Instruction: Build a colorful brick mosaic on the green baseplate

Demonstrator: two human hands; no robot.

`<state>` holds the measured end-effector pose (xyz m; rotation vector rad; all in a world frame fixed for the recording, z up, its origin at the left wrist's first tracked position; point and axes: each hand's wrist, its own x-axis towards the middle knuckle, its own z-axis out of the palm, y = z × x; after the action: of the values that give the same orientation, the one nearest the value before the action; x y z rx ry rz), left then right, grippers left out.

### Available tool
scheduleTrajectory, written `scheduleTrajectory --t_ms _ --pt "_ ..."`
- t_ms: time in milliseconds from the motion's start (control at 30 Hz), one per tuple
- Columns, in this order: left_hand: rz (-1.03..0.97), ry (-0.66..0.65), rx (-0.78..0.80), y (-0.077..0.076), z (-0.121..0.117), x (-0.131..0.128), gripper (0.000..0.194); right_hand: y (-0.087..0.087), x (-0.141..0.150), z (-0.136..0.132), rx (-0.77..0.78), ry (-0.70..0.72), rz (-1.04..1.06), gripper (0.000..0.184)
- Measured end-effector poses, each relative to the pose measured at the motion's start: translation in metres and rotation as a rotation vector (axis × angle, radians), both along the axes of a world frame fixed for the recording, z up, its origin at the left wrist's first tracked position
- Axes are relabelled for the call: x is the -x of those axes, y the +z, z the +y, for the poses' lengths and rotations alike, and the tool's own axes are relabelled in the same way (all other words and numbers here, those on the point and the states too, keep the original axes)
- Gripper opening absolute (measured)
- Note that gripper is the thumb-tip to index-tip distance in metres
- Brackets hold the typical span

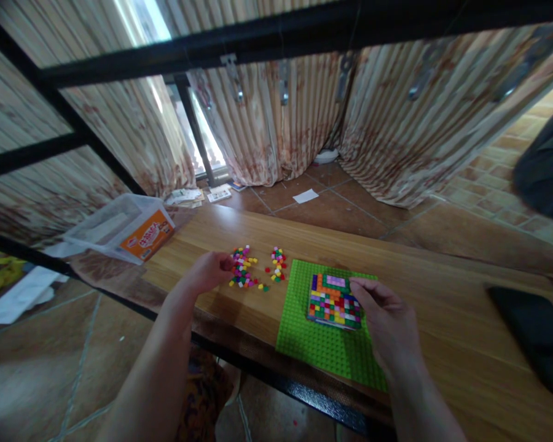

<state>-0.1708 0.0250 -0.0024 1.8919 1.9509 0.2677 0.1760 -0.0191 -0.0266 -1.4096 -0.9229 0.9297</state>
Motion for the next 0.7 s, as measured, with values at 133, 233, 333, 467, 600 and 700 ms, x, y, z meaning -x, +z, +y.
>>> scheduleTrajectory --t_ms 133,233,333,467,600,700 --pt "0.052 0.002 0.003 0.0054 -0.001 -0.0091 0.007 0.0017 0.0012 0.0 0.011 -0.015 0.021 0.026" --pt "0.082 0.01 0.001 0.0073 -0.0021 -0.0119 0.011 0.0016 0.0012 -0.0002 0.029 -0.015 0.034 0.025" --pt "0.079 0.021 -0.002 0.0066 -0.0014 -0.0112 0.012 -0.0003 0.0 0.0 0.015 0.003 0.036 0.024" --pt "-0.003 0.041 -0.028 0.0059 0.0015 -0.01 0.011 -0.0009 -0.0009 0.001 0.01 0.007 0.021 0.026" --pt "-0.012 0.066 -0.03 0.0051 0.004 -0.0109 0.01 0.0031 0.001 0.0012 -0.007 0.014 0.022 0.026" --pt "-0.017 0.075 -0.023 0.0039 0.0041 -0.0105 0.012 0.0052 0.002 0.0011 -0.006 0.001 0.021 0.027"
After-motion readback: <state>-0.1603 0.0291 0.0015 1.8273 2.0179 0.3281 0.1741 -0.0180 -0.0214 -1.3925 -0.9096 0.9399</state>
